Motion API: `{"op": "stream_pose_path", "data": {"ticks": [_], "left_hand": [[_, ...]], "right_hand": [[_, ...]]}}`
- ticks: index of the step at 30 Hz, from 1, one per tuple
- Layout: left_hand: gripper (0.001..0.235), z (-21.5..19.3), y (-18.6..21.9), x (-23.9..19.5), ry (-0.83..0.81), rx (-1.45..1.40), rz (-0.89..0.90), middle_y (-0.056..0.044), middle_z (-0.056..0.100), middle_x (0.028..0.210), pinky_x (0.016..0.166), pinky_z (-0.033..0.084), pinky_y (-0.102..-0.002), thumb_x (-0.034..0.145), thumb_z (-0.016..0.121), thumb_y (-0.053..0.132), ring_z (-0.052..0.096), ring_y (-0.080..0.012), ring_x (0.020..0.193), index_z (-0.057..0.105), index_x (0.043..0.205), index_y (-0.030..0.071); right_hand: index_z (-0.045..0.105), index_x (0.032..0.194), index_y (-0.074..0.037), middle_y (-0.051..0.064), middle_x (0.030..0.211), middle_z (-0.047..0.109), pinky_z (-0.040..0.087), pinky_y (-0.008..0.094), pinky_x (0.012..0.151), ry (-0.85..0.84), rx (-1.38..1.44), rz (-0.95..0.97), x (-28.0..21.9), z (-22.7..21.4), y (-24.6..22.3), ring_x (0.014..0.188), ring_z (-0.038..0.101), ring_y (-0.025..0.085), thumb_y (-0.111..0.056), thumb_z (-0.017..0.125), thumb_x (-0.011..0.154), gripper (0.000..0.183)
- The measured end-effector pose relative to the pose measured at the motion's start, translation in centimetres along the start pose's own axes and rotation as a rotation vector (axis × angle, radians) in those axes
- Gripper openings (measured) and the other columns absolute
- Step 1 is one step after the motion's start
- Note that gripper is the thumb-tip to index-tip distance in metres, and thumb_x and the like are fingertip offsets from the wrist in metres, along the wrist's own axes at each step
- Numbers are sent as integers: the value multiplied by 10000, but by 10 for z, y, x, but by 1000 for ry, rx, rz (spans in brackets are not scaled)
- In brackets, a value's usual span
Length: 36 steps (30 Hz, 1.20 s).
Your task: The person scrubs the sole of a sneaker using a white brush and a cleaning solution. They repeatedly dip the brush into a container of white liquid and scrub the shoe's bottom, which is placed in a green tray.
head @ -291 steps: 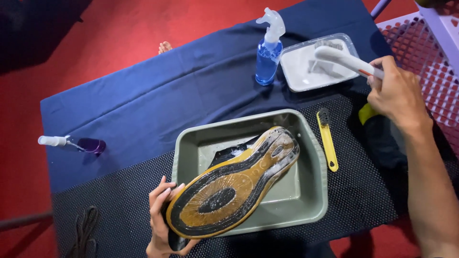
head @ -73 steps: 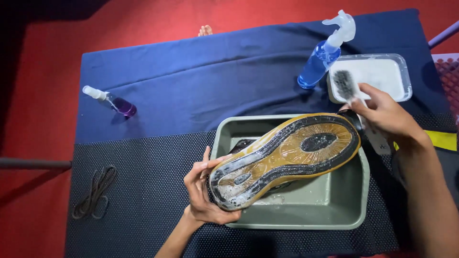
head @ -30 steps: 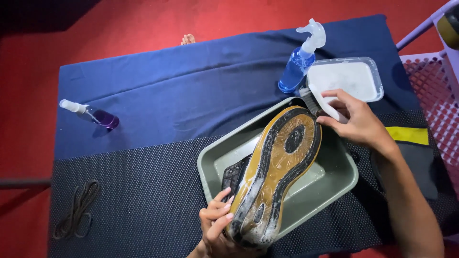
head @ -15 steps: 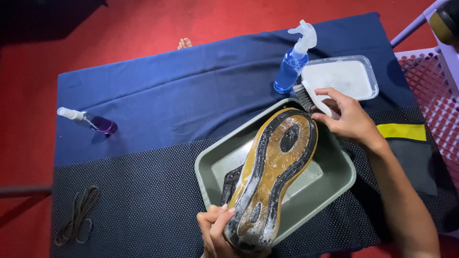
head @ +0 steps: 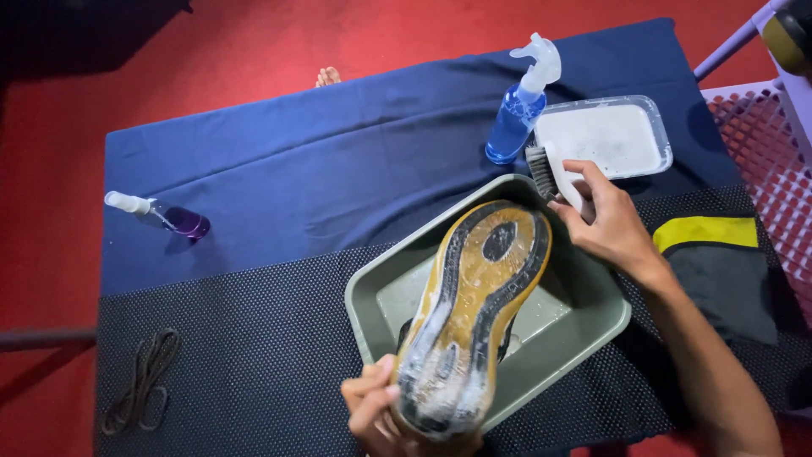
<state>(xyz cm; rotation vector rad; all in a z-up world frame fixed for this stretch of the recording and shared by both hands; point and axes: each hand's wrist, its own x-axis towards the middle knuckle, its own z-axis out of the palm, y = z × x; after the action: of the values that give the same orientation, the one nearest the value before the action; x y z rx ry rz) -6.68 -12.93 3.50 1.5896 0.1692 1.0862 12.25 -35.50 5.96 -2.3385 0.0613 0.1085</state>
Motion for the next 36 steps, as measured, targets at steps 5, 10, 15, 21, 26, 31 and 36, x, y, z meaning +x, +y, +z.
{"op": "stream_pose_path", "data": {"ticks": [5, 10, 15, 21, 26, 31, 36], "left_hand": [[256, 8, -20, -14, 69, -198, 73, -151, 536, 977, 738, 602, -411, 1034, 580, 372, 571, -234, 781, 528, 1041, 121], [788, -14, -41, 21, -359, -50, 391, -160, 480, 1104, 1009, 638, -588, 817, 792, 573, 596, -230, 990, 384, 1227, 37], [969, -26, -41, 39, -541, 188, 372, -191, 555, 972, 1037, 545, -680, 746, 718, 703, 584, -328, 934, 438, 1193, -110], [1011, -30, -40, 40, -604, 279, 452, -156, 551, 1049, 902, 611, -532, 662, 839, 698, 588, -311, 920, 449, 1198, -66], [1108, -33, -42, 62, -778, 167, 488, -170, 572, 1146, 881, 622, -511, 643, 878, 703, 619, -326, 958, 410, 1266, -85], [1237, -35, -49, 91, -1079, -28, 268, -222, 537, 1214, 782, 632, -454, 571, 926, 628, 630, -339, 1070, 285, 1411, -15], [1236, -30, -60, 90, -1084, 56, 379, -207, 576, 1203, 806, 592, -450, 528, 845, 764, 681, -333, 981, 365, 1372, 0]], "right_hand": [[464, 1405, -97, 102, 1002, 725, 461, 350, 816, 69, 53, 4, -5, 4, -4, 821, 628, 224, -159, 645, 923, 518], [465, 1413, -110, 114, 1009, 741, 473, 320, 868, 97, 86, -23, 1, 3, 3, 862, 677, 212, -137, 652, 923, 525], [540, 1427, -120, 198, 1022, 694, 471, 335, 873, 120, -52, -203, 10, 3, 32, 936, 674, 263, -167, 723, 925, 536], [630, 1383, -50, 125, 1079, 714, 450, 352, 720, 171, -213, -441, -10, -12, 50, 751, 609, 224, -88, 763, 966, 439], [659, 1302, -128, 36, 1189, 726, 402, 397, 969, -93, -104, -741, -55, -14, 35, 996, 627, 207, 7, 646, 814, 506], [648, 1229, -199, 48, 1323, 687, 376, 544, 1093, -226, -129, -1064, -99, 4, -18, 1127, 634, 286, -418, 238, 1073, 490], [685, 1218, -284, 20, 1267, 691, 319, 587, 1025, -140, -209, -1265, -114, 17, -38, 1012, 661, 263, -356, 150, 1110, 551]]}}
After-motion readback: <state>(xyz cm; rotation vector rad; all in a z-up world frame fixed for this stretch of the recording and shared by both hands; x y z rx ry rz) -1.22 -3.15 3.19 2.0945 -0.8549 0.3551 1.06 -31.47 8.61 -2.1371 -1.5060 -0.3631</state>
